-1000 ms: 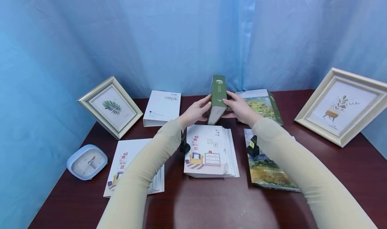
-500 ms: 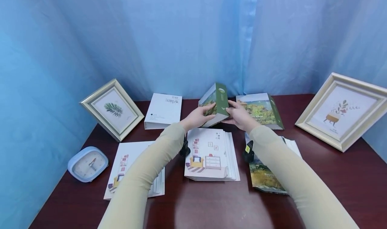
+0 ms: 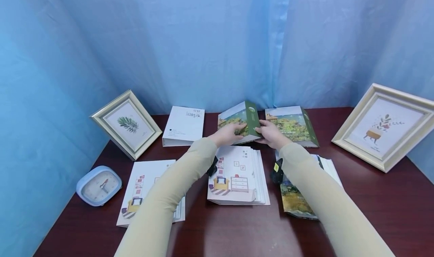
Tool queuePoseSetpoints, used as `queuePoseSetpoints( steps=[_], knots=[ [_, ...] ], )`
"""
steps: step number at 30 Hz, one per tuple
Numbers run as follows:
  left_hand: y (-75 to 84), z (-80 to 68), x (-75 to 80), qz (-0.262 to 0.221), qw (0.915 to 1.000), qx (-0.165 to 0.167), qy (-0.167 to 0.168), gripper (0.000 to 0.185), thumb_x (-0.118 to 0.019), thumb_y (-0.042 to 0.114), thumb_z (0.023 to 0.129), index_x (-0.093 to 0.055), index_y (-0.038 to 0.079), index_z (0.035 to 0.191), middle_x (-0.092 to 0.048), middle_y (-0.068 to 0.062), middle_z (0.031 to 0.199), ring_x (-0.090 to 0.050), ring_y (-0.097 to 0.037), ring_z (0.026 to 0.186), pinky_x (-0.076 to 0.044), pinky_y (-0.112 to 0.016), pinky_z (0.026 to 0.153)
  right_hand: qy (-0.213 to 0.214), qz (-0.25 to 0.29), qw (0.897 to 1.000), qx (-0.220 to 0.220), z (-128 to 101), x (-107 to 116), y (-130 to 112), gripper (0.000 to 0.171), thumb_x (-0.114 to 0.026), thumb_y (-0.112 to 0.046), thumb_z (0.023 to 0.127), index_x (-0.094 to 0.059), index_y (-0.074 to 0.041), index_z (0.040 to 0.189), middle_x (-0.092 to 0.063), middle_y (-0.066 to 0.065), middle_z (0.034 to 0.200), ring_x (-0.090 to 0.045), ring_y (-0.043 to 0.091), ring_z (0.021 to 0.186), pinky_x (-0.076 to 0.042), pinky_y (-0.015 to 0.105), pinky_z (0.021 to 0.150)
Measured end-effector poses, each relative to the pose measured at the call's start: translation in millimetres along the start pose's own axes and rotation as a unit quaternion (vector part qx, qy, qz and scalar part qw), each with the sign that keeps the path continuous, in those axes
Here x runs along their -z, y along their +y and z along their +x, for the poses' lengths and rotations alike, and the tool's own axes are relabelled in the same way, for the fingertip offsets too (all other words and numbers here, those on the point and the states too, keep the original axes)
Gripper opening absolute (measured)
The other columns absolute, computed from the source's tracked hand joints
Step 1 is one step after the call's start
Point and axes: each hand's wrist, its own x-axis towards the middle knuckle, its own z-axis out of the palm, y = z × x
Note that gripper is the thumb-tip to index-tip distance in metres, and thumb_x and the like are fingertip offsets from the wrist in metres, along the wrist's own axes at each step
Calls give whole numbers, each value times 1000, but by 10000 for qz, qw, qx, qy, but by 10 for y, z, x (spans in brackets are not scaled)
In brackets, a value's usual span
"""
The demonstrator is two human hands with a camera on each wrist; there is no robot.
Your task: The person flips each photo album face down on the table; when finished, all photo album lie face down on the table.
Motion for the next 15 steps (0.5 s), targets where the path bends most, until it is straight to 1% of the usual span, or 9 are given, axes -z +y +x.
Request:
queuePoseSetpoints(
  steps=[4,9,15],
  knots=[
    [30,7,-16,230,9997,96,-73,57,-52,23,98,-28,22,150,-20,-10,157,-24,-25,143,-30,-36,113,30,-94,9999,-115,1,-7,12,61,-32,-9,103,3,-9,153,-13,24,155,-25,39,140,-34,50,109],
    [48,22,-23,335,9992,172,-146,58,-52,22,98,-27,23,150,-21,-10,157,-26,-26,143,-30,-36,113,-19,-232,9995,-207,0,1,14,60,-33,-10,103,0,-7,153,-15,24,154,-25,38,140,-33,50,109],
    [69,67,-19,513,9981,139,-296,58,-53,17,98,-28,21,150,-24,-10,156,-26,-25,142,-31,-35,113,-95,-682,9972,-301,-1,22,-16,59,-35,-12,103,-4,-2,152,-20,27,152,-27,39,139,-34,49,109]
  ],
)
